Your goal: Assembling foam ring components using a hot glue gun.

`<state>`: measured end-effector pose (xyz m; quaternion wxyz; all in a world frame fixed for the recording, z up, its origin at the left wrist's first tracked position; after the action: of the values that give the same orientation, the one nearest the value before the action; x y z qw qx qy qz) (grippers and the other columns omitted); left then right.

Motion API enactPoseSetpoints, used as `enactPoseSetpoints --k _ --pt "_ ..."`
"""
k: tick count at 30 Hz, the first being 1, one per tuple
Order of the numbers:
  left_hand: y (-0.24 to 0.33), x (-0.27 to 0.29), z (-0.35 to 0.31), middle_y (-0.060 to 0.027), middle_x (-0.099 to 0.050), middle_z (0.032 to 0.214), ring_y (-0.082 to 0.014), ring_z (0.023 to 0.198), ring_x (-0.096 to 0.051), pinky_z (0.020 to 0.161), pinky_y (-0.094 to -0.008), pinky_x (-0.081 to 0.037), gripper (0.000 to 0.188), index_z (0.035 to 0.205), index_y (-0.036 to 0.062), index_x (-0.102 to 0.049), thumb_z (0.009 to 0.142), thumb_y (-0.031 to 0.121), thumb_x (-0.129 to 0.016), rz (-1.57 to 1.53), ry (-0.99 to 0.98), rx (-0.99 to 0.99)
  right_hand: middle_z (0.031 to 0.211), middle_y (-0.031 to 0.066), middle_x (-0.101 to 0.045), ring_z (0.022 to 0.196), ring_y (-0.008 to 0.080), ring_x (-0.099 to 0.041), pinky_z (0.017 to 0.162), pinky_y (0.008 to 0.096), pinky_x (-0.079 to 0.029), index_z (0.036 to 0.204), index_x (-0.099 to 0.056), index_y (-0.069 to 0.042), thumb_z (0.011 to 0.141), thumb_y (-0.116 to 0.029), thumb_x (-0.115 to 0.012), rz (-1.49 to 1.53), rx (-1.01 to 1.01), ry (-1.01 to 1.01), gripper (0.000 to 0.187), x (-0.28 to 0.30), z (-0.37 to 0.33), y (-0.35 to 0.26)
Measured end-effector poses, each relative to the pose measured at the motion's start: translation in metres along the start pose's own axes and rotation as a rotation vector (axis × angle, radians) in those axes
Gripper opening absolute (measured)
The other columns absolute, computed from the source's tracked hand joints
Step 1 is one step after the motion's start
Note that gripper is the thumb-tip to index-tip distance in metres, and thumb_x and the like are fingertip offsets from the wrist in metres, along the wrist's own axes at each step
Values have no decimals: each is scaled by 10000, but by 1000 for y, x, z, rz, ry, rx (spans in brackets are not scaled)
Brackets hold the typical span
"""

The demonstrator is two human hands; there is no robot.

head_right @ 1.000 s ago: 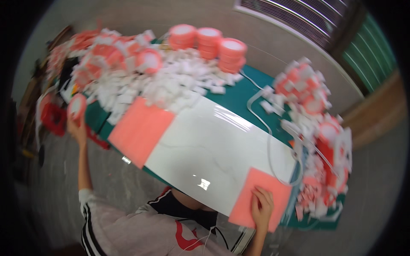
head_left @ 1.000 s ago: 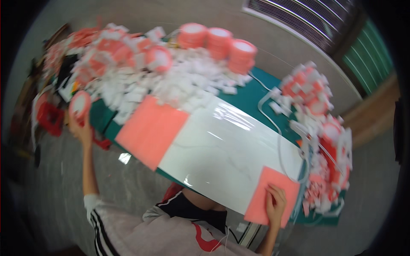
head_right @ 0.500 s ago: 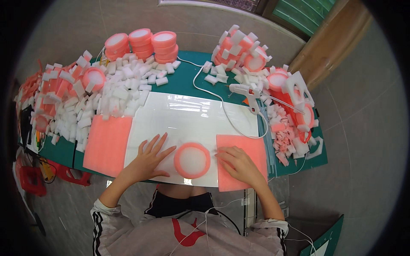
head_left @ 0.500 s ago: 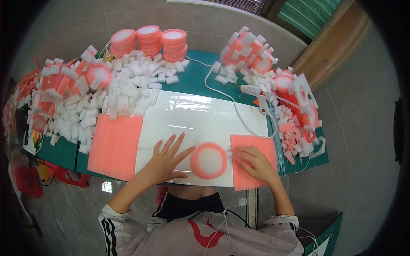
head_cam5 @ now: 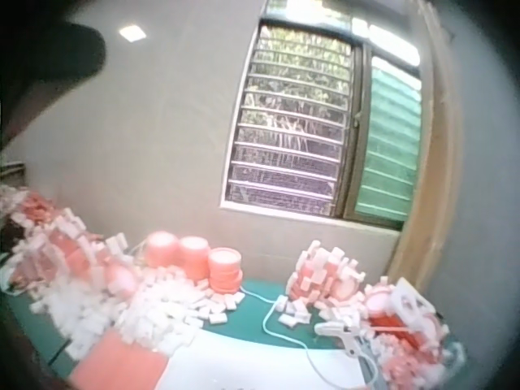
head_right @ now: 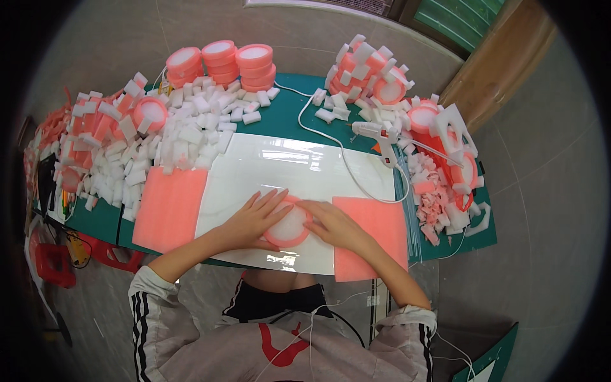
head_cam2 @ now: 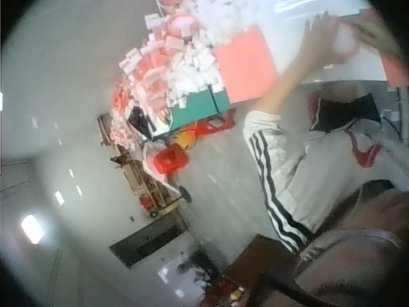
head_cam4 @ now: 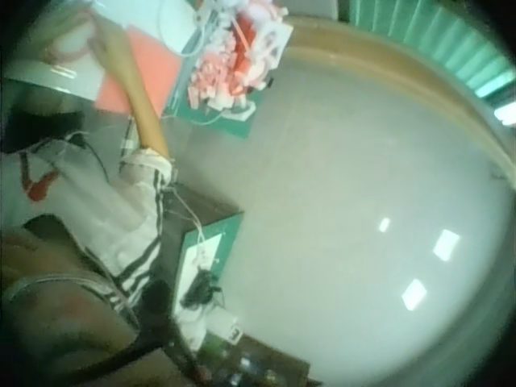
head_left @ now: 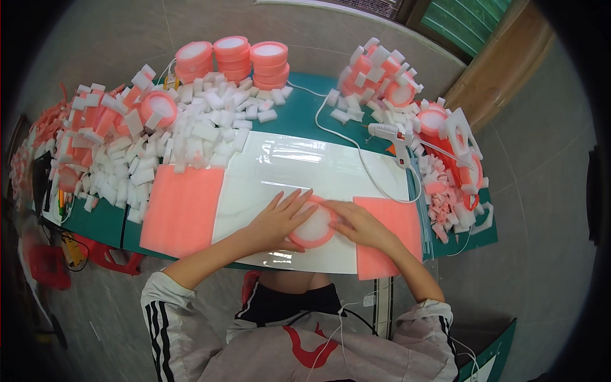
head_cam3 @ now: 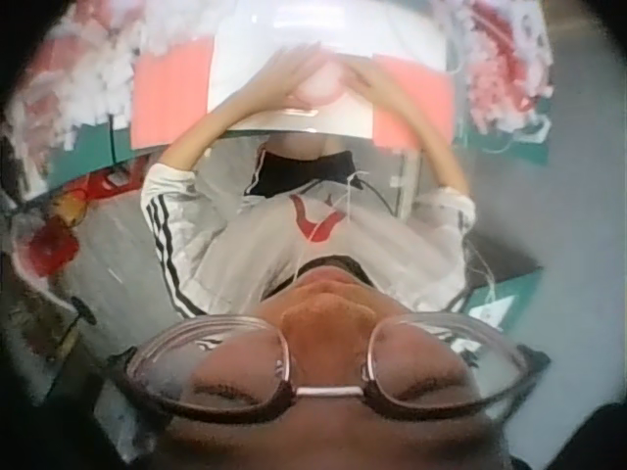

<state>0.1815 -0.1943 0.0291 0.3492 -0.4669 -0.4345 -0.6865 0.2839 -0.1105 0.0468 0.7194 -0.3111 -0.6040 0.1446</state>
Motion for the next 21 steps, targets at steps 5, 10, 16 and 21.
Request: enactPoseSetpoints --k 5,10,16,21 --pt "-11 0 10 -209 -159 1366 -386 1239 -210 969 -522 -220 861 1289 62 -287 622 447 -673 -3 70 94 1129 153 -503 998 315 -490 841 373 -398 1126 -478 -51 761 -138 -550 -135 22 112 382 12 23 5" --pt "-24 1 18 -203 -119 1380 -389 1260 -154 987 -529 -166 872 1322 83 -229 662 485 -632 -7 22 183 956 147 -586 880 308 -544 768 371 -427 905 -600 -40 750 -182 -568 -245 -48 340 213 63 24 29" --pt "-56 25 29 -176 -107 1395 -347 1295 -59 1011 -511 -87 952 1358 123 -104 660 527 -609 -250 -379 283 699 162 -603 653 315 -589 587 404 -457 690 -625 -32 737 -289 -604 -546 -582 431 263 123 5 88" --pt "-70 12 55 -151 -113 1402 -298 1305 -57 1018 -505 -30 920 1355 133 -134 663 480 -630 -316 -146 209 590 174 -568 573 337 -567 521 407 -435 589 -584 2 727 -332 -606 -657 -714 649 362 136 -18 110"
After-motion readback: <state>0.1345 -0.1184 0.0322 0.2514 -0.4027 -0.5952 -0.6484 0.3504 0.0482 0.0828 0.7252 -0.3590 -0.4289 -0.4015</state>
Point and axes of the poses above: each hand's wrist, its own z-axis towards the middle knuckle, its own x-axis out of the back of the hand, y = z × x, the point moved 7 cm from there along z, towards the middle knuckle
